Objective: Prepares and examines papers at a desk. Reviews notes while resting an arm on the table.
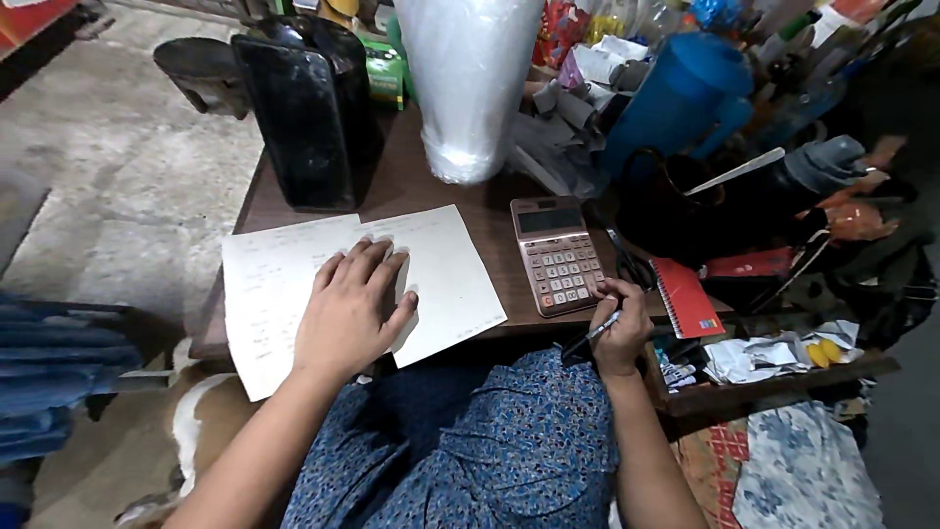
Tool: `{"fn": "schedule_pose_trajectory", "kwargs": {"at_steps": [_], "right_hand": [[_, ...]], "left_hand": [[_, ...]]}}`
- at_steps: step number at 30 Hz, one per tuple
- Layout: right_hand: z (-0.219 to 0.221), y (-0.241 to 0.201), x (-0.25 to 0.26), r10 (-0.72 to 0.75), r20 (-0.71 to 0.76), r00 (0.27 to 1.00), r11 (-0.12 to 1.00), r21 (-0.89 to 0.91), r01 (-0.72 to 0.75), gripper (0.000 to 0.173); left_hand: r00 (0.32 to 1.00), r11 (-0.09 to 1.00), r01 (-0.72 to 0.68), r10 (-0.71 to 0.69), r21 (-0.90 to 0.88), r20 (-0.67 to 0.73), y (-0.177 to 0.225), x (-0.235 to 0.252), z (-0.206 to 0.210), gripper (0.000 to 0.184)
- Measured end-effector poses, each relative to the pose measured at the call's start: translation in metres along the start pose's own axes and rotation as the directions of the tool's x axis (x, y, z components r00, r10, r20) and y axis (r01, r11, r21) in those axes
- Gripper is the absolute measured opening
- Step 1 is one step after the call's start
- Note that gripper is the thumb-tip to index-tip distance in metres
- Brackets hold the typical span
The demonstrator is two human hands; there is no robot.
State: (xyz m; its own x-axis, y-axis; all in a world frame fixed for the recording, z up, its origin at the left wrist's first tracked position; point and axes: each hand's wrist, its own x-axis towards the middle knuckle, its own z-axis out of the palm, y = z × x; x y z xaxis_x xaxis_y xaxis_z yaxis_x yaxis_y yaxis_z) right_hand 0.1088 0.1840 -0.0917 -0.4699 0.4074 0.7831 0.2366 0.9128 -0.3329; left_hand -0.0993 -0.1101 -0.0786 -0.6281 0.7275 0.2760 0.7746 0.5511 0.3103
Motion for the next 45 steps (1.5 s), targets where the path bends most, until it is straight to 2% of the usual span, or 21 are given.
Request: {"fn": "schedule_pose_trajectory", "kwargs": {"at_steps": [45], "right_hand": [[-0.0005,-0.0023,-0.0003,0.006,0.012,1.000,1.000,-0.014,-0.006,0.022]], "left_hand": [[1.000,1.000,0.001,0.000,-0.015,0.003,0.0024,0.0005,-0.0021,0.067]]}}
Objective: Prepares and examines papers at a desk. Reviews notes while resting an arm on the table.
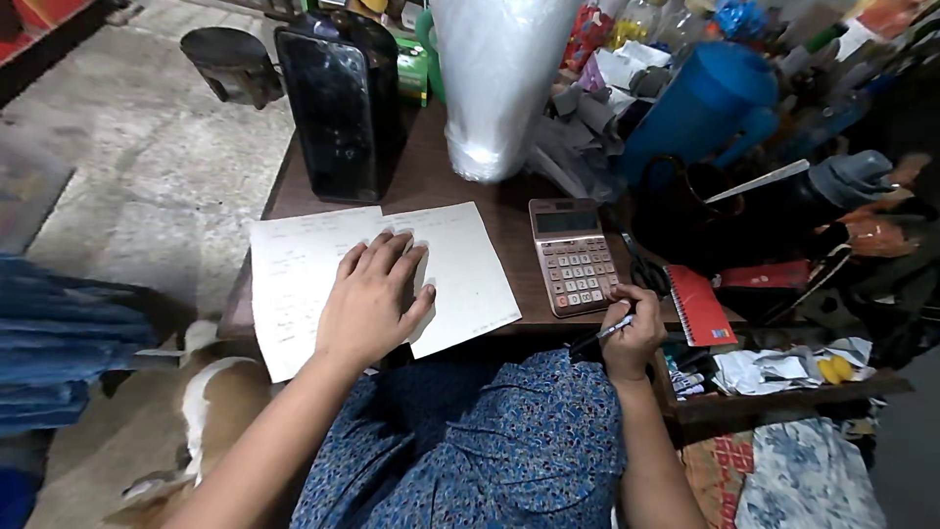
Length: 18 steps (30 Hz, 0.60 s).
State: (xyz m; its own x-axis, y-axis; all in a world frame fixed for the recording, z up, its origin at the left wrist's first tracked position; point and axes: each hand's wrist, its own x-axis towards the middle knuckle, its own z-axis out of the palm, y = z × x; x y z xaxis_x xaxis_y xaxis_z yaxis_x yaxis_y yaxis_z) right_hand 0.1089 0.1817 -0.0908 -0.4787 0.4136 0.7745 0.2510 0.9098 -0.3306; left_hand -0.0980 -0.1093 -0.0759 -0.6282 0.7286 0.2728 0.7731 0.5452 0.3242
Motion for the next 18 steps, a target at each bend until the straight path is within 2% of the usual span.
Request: {"fn": "schedule_pose_trajectory", "kwargs": {"at_steps": [18], "right_hand": [[0.0013,0.0015,-0.0013,0.009,-0.006,1.000,1.000,0.023,-0.009,0.021]], "left_hand": [[1.000,1.000,0.009,-0.009,0.010,-0.005,-0.0002,0.0009,0.0005,0.066]]}}
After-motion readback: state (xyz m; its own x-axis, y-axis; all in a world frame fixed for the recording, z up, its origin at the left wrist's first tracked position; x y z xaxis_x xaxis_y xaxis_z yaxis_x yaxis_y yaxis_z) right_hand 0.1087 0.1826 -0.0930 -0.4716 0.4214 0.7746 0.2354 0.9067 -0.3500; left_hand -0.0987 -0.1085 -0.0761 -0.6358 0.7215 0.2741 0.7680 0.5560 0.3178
